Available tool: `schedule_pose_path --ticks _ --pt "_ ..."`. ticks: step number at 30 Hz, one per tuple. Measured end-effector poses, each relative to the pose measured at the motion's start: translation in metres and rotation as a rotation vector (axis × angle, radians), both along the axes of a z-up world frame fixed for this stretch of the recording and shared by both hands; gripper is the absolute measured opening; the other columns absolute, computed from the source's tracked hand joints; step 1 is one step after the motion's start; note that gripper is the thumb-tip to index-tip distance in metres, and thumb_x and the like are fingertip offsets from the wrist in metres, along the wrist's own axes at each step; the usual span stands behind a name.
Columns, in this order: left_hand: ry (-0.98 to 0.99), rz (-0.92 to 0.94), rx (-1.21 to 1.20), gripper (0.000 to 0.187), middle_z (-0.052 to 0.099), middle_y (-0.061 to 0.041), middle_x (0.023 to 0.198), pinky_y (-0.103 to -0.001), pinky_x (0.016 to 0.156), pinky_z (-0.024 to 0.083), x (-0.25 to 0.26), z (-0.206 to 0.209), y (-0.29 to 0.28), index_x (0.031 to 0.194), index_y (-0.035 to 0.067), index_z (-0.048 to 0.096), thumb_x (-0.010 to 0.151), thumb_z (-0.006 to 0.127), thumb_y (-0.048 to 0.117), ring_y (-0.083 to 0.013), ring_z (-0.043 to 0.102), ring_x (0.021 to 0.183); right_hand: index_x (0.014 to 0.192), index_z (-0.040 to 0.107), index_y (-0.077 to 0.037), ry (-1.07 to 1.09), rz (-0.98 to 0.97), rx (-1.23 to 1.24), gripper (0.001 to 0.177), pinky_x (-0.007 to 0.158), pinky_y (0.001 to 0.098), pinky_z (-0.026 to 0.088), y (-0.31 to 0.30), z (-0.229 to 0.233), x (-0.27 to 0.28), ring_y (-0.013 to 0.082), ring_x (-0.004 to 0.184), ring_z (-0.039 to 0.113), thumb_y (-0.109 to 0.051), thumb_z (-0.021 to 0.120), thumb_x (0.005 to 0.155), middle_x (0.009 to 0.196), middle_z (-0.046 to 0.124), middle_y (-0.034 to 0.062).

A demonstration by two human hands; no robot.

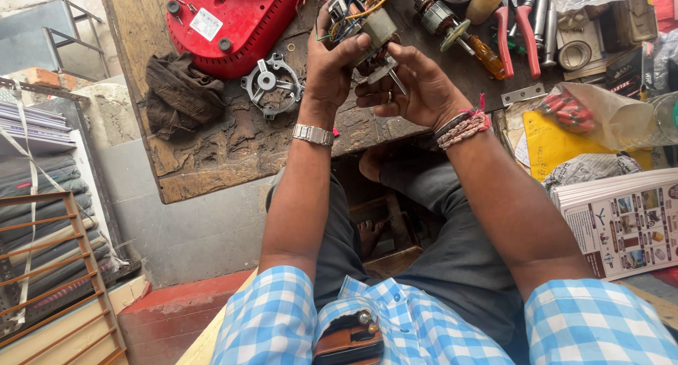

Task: The person sits on the floor at a workbench and handles several small electric motor components. They pick up, rotate, and compare different motor stators and rotors, occasionally using a hammer to tap a component. The person repeatedly assembles and disassembles parts, inspecting the internal wiring and fitment.

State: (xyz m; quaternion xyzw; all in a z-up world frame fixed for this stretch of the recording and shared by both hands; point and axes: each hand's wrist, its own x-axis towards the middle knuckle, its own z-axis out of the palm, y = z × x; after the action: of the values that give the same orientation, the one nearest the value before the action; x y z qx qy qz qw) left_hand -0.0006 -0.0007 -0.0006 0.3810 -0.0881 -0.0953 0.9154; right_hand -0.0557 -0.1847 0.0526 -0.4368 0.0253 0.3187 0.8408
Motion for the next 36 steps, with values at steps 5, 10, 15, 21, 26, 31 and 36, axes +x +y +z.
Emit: schedule_pose_path --ticks 5,10,15,21,26,31,36 --pt "-0.055 -0.022 -0.059 0.074 0.065 -0.01 0.116 -0.042 0.105 0.059 0.002 -0.003 0.002 0.138 0.002 0.053 0.077 0.094 0.013 -0.0243 0.068 0.11 0.132 0.064 0.005 0.004 -0.016 0.034 0.07 0.078 0.0297 0.064 -0.005 -0.006 0.001 0.0272 0.098 0.075 -0.049 0.078 0.09 0.111 0.072 0.0203" --pt "-0.05 0.001 -0.058 0.075 0.067 -0.011 0.117 -0.042 0.106 0.06 0.004 -0.004 0.003 0.138 0.002 0.052 0.076 0.092 0.013 -0.0254 0.07 0.112 0.124 0.065 -0.003 -0.025 -0.163 -0.055 0.062 0.088 0.0354 0.069 0.004 0.002 -0.004 0.0214 0.108 0.074 -0.044 0.084 0.08 0.116 0.071 0.0095" --pt "-0.019 0.033 -0.066 0.071 0.068 -0.01 0.115 -0.04 0.102 0.061 0.004 0.001 0.001 0.136 0.002 0.053 0.076 0.091 0.012 -0.0239 0.071 0.107 0.123 0.066 -0.003 -0.105 -0.136 -0.068 0.052 0.09 0.0356 0.067 0.005 0.001 -0.003 0.0182 0.107 0.07 -0.038 0.082 0.089 0.117 0.069 0.0082" --pt "0.007 0.071 -0.045 0.061 0.068 -0.011 0.109 -0.038 0.092 0.064 0.002 0.005 -0.002 0.128 0.0 0.056 0.079 0.09 0.012 -0.0222 0.071 0.098 0.122 0.065 0.001 -0.24 -0.24 -0.155 0.043 0.086 0.0341 0.067 0.014 -0.015 0.0 0.017 0.099 0.073 -0.027 0.081 0.092 0.11 0.071 0.0076" --pt "0.01 0.118 0.031 0.065 0.068 -0.013 0.106 -0.041 0.084 0.068 0.002 0.004 -0.006 0.125 -0.001 0.056 0.074 0.092 0.019 -0.0242 0.073 0.093 0.125 0.06 0.005 -0.567 -0.348 -0.69 0.058 0.08 0.0304 0.065 0.016 -0.028 -0.001 0.0197 0.09 0.075 -0.029 0.087 0.087 0.103 0.075 0.0116" --pt "0.138 0.236 0.111 0.072 0.067 -0.015 0.101 -0.039 0.072 0.068 -0.001 0.001 -0.015 0.122 -0.004 0.055 0.068 0.093 0.024 -0.0236 0.073 0.086 0.128 0.055 0.008 -0.994 -0.44 -1.382 0.075 0.077 0.0354 0.062 0.02 -0.043 0.003 0.0261 0.089 0.076 -0.035 0.095 0.081 0.102 0.075 0.0187" --pt "0.133 0.25 0.129 0.076 0.066 -0.015 0.103 -0.036 0.076 0.067 0.002 0.0 -0.014 0.125 -0.004 0.053 0.068 0.093 0.025 -0.0245 0.071 0.087 0.136 0.049 0.011 -0.917 -0.346 -1.205 0.088 0.08 0.036 0.063 0.012 -0.039 0.002 0.0271 0.094 0.077 -0.045 0.091 0.083 0.107 0.075 0.0195"
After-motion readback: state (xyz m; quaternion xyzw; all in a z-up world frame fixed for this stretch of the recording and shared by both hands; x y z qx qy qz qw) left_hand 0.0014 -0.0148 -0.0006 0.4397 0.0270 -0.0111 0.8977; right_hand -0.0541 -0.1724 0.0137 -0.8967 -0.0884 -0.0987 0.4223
